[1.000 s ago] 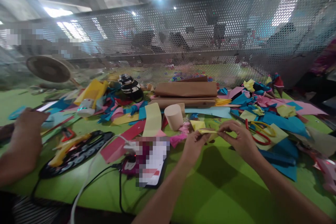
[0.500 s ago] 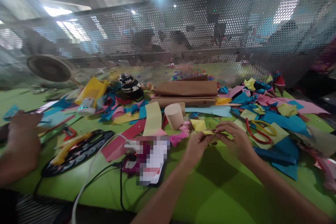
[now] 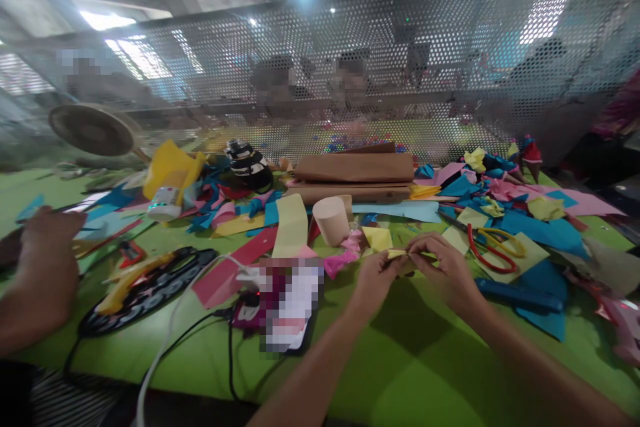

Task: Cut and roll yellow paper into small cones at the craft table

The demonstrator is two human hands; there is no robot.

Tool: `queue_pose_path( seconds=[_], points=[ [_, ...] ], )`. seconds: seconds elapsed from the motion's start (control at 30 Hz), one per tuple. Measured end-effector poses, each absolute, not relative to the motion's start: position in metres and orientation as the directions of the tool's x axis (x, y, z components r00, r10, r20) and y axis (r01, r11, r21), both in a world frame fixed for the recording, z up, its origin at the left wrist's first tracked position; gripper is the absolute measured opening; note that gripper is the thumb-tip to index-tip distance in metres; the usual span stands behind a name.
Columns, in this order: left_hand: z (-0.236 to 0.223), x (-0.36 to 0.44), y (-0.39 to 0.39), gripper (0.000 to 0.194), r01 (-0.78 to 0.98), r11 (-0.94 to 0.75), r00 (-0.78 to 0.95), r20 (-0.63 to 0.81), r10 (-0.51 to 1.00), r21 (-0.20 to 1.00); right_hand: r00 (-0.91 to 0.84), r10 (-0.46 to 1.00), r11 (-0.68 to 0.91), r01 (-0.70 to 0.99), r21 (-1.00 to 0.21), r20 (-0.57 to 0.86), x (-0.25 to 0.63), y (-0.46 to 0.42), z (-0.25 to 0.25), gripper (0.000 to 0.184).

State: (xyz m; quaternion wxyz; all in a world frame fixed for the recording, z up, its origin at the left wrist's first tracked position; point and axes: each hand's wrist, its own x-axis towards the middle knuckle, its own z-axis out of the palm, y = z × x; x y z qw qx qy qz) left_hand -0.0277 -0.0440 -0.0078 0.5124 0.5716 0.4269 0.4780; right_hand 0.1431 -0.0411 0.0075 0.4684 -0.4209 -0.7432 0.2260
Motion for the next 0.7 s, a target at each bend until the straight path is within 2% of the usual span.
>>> queue_pose_path(
  seconds=[0.37, 0.5, 0.7],
  points=[
    [-0.004, -0.028, -0.043, 0.026, 0.063, -0.146, 0.106, 0.139, 0.985, 0.987, -0.171, 0.869, 0.493, 0.386, -0.78, 0.464, 0.139, -0.044, 0.004, 0.007],
    [-0.002, -0.032, -0.043, 0.027, 0.044, -0.139, 0.046, 0.137, 0.989, 0.989, -0.116, 0.915, 0.401, 0.375, -0.836, 0.386, 0.144, -0.042, 0.007, 0.016],
    [-0.003, -0.036, -0.041, 0.027, -0.028, -0.155, 0.029, 0.156, 0.987, 0.987, -0.134, 0.961, 0.276, 0.344, -0.898, 0.243, 0.149, -0.037, 0.011, 0.024]
  ],
)
